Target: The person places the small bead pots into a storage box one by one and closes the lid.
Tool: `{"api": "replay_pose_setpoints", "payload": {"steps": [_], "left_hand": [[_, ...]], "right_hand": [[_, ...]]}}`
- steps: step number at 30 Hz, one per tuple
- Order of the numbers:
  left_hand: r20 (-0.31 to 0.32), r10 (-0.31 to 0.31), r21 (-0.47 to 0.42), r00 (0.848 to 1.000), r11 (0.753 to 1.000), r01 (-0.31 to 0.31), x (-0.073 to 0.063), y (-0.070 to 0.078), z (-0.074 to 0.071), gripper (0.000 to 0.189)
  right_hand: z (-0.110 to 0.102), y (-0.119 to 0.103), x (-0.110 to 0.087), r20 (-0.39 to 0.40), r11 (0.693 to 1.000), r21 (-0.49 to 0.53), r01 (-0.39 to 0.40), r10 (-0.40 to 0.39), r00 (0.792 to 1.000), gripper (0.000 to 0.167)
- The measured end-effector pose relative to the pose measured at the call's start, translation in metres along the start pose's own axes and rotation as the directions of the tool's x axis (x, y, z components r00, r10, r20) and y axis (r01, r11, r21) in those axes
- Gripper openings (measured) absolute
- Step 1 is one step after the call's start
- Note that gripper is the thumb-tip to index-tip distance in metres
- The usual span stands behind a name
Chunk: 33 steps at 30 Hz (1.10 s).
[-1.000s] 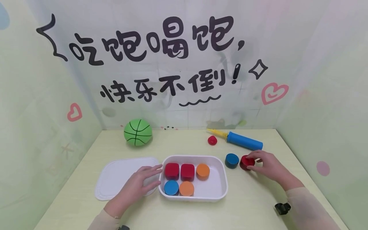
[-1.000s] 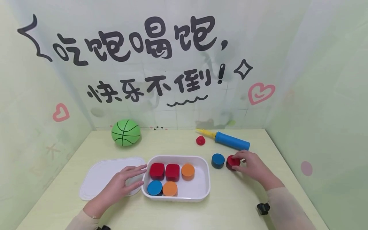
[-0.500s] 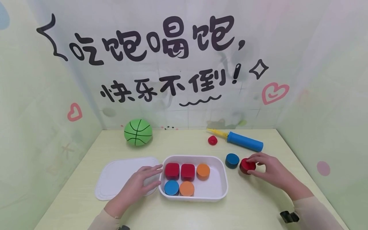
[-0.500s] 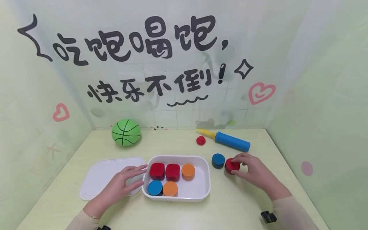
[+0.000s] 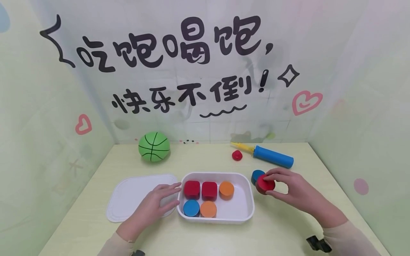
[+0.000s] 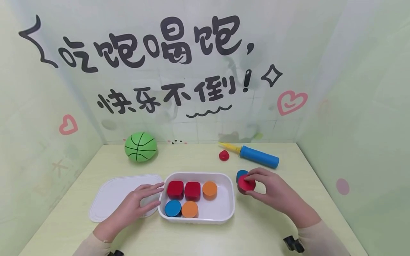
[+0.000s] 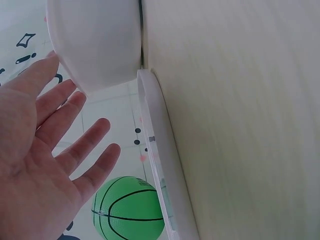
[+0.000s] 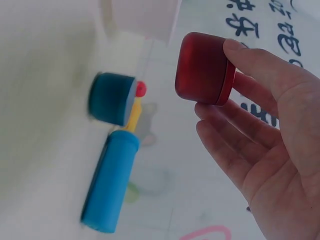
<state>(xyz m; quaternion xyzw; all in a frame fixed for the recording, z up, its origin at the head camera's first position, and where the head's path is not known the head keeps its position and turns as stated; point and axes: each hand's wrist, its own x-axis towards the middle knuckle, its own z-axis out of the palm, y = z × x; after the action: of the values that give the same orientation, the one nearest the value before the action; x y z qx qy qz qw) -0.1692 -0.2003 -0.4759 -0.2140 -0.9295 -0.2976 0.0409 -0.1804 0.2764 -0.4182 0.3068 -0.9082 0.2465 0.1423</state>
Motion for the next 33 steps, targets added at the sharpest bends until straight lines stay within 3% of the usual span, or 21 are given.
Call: {"api": "replay_pose_setpoints", "payload": {"steps": [10,19,27,33], "left_hand": [[0.003,-0.008,-0.001,1.0,1.0,0.008,0.0,0.001,-0.001,0.046],[0.002,-0.008,0.004,1.0,1.0,0.008,0.0,0.0,0.0,0.046],[0.009,-0.022,-0.003,1.0,1.0,0.022,0.0,0.001,0.0,0.046],[0.008,-0.024,-0.007,1.0,1.0,0.024,0.0,0.002,0.0,0.046]], "right_hand": [[0.011,-0.037,0.016,0.06,0.994,0.084,0.074,-0.08,0.995,0.043],[0.032,-0.056,0.024,0.174,0.994,0.111,0.021,-0.041,0.984,0.042],[0.053,-0.067,0.029,0.304,0.984,0.17,-0.054,0.0,0.953,0.042],[0.064,-0.068,0.034,0.385,0.981,0.183,-0.066,-0.01,0.923,0.044]]}}
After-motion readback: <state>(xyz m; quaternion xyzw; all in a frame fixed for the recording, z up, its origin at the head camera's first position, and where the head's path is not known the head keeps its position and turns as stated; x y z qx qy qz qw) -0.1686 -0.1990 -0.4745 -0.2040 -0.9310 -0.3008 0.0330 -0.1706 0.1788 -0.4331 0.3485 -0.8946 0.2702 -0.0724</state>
